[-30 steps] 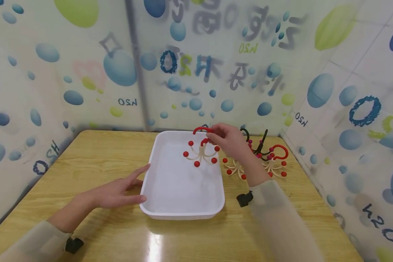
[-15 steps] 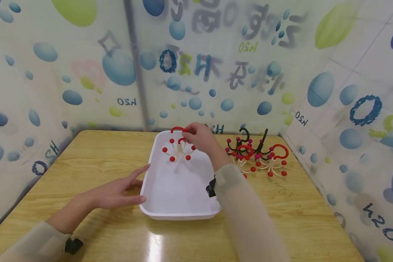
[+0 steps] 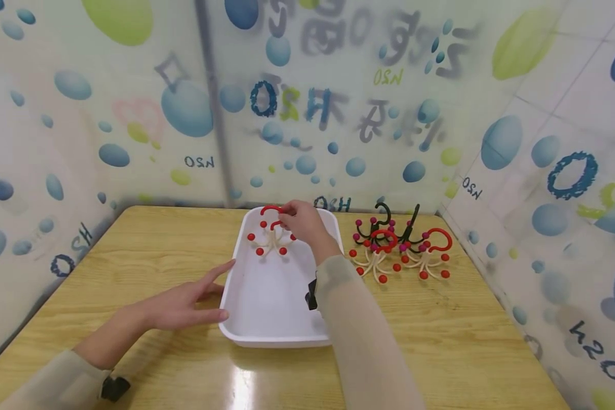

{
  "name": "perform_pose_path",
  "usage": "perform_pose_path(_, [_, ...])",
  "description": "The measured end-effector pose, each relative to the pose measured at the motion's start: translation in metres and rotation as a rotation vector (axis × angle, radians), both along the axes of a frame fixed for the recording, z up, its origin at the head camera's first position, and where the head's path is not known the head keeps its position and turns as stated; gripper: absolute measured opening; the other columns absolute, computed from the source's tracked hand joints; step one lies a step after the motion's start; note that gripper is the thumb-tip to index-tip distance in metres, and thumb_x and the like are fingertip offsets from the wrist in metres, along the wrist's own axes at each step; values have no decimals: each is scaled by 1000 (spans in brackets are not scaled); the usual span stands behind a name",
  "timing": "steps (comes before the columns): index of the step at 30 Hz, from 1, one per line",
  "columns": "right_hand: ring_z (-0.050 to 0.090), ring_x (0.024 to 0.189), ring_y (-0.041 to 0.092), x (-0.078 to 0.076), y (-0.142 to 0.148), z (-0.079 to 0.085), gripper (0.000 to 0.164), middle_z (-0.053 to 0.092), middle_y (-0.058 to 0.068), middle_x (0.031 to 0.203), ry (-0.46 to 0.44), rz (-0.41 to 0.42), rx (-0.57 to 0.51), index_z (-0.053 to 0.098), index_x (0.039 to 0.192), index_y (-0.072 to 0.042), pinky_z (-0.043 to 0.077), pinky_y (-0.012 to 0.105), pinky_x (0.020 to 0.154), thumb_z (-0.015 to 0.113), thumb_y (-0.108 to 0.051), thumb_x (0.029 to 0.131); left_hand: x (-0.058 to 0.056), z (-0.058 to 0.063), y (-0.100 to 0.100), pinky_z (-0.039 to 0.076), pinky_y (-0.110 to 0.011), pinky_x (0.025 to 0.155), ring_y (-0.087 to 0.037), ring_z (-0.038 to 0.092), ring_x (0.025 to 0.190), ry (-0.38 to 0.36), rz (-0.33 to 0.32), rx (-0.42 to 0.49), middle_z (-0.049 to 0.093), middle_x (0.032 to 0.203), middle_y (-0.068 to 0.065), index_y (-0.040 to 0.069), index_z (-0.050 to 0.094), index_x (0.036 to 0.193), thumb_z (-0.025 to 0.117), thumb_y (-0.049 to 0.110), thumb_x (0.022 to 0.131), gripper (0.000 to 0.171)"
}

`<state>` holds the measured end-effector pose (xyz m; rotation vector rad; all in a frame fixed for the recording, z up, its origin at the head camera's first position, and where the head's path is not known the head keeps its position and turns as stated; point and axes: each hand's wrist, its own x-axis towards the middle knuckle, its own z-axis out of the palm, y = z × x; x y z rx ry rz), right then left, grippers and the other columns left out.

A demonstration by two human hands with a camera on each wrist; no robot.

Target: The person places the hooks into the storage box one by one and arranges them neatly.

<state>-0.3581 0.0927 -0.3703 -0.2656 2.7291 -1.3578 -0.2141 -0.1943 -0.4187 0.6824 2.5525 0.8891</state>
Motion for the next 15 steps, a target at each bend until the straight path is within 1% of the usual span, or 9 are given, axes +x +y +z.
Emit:
perform_pose_path(4, [68,95,20,0,0,0,22,68,5,105,-8,-21,1,64,120,-13,59,35,90,64,-25,102,-1,0,2,39,-57,113,-27,55,135,13,-7,3,62,142,-2,38,5,163,65,66,89,100])
perform_pose_path(7, [69,96,20,0,2,1,24,68,5,107,-14,-15,4,64,122,-12,59,35,91,64,-25,102,-2,0,2,39,-57,114,-26,55,135,19,-8,4,62,142,-2,37,5,164,66,66,89,100])
perform_pose_path(12, [69,100,20,3,8,7,32,67,3,118,-30,15,21,61,131,-13,58,36,94,65,-26,101,0,-1,1,38,-54,115,-22,54,135,-1,20,-13,62,141,2,45,5,162,65,71,87,100])
perform_pose_path(15, [69,104,21,5,16,16,36,64,3,123,-16,25,17,61,133,-13,58,36,95,67,-25,100,1,-1,0,38,-53,115,-21,54,135,-8,40,-19,62,142,2,47,5,161,65,72,86,100])
